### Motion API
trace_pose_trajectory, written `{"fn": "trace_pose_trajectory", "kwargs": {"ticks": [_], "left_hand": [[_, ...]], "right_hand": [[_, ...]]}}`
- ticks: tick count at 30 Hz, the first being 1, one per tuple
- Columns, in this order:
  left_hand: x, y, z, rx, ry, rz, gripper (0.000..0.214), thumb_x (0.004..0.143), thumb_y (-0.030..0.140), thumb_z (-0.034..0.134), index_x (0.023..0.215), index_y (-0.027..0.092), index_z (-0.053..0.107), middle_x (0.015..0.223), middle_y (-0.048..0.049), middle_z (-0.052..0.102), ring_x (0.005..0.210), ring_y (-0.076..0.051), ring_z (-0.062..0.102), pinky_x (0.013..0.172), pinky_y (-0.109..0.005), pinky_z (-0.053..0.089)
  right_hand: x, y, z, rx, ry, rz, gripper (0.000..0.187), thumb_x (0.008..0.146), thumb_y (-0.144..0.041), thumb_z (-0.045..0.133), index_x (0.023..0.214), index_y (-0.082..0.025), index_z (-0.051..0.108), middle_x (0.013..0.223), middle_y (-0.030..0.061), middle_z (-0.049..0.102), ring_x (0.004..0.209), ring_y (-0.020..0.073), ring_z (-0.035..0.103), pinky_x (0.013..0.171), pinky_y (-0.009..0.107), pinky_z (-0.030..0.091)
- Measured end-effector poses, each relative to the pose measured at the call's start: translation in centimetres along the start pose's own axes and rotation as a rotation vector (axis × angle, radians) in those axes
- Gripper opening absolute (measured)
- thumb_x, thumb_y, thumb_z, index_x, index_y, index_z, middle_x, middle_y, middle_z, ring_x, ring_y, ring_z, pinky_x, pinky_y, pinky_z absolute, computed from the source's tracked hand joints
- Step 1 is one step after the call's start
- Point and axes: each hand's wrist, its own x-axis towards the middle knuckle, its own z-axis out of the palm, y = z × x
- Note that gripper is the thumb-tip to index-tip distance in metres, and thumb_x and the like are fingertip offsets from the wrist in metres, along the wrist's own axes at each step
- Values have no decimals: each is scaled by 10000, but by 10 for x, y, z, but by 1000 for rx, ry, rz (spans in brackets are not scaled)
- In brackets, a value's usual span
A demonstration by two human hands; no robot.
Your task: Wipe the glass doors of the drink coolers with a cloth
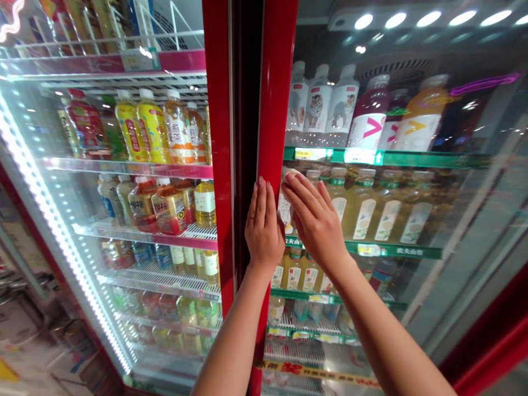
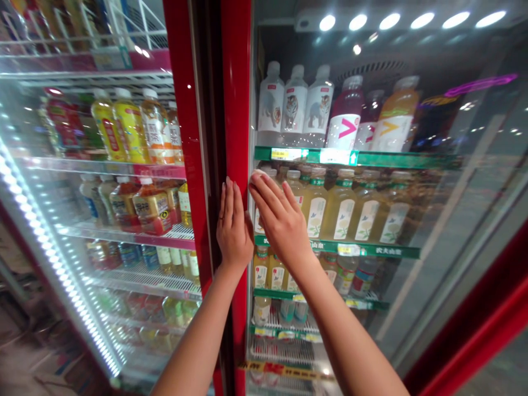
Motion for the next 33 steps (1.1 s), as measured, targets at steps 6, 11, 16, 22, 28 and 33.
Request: {"fn": "trace_pose_trajectory", "kwargs": {"ticks": [6, 11, 16, 22, 28, 33], "left_hand": [[1, 2, 1, 50, 20, 13, 735, 1129, 140, 332, 1770, 280, -1, 1840, -29, 195, 1700, -211, 202, 1410, -445, 268], [-1, 2, 2, 58, 22, 6, 746, 1125, 129, 342, 1770, 292, 5, 1832, -30, 212, 1700, -218, 200, 1411, -458, 271], [-1, 2, 2, 82, 32, 16, 756, 1116, 129, 366, 1770, 281, 18, 1827, -34, 224, 1696, -226, 222, 1406, -471, 285], [0, 3, 3, 91, 82, 27, 747, 1103, 120, 390, 1770, 258, 84, 1814, -45, 279, 1690, -211, 256, 1396, -445, 311], [-1, 3, 3, 94, 70, 24, 746, 1099, 116, 378, 1771, 257, 85, 1814, -52, 275, 1688, -222, 261, 1391, -460, 323], [-3, 2, 2, 97, 61, 44, 772, 1081, 87, 368, 1769, 259, 64, 1813, -39, 264, 1688, -220, 249, 1396, -469, 313]], "right_hand": [[-2, 4, -1, -13, 114, 58, 735, 1071, -36, 425, 1729, -346, 325, 1680, 60, 547, 1601, 235, 457, 1376, 558, 329], [5, 2, 2, -6, 62, 42, 749, 1069, -38, 392, 1733, -370, 298, 1683, 42, 546, 1612, 219, 435, 1363, 557, 364], [-16, 7, -4, -51, 60, 10, 756, 1076, -52, 440, 1748, -346, 257, 1661, 79, 569, 1592, 239, 469, 1343, 551, 400], [-8, 10, 0, -28, 150, 117, 737, 1080, -55, 389, 1733, -384, 297, 1671, 55, 562, 1601, 251, 454, 1349, 600, 375], [-17, 8, -5, -15, 69, 34, 745, 1084, -50, 407, 1742, -369, 268, 1652, 59, 583, 1592, 233, 470, 1339, 556, 411], [-17, 18, -11, -36, 148, 74, 723, 1098, -71, 429, 1734, -385, 290, 1667, 70, 568, 1591, 247, 472, 1331, 568, 415]]}}
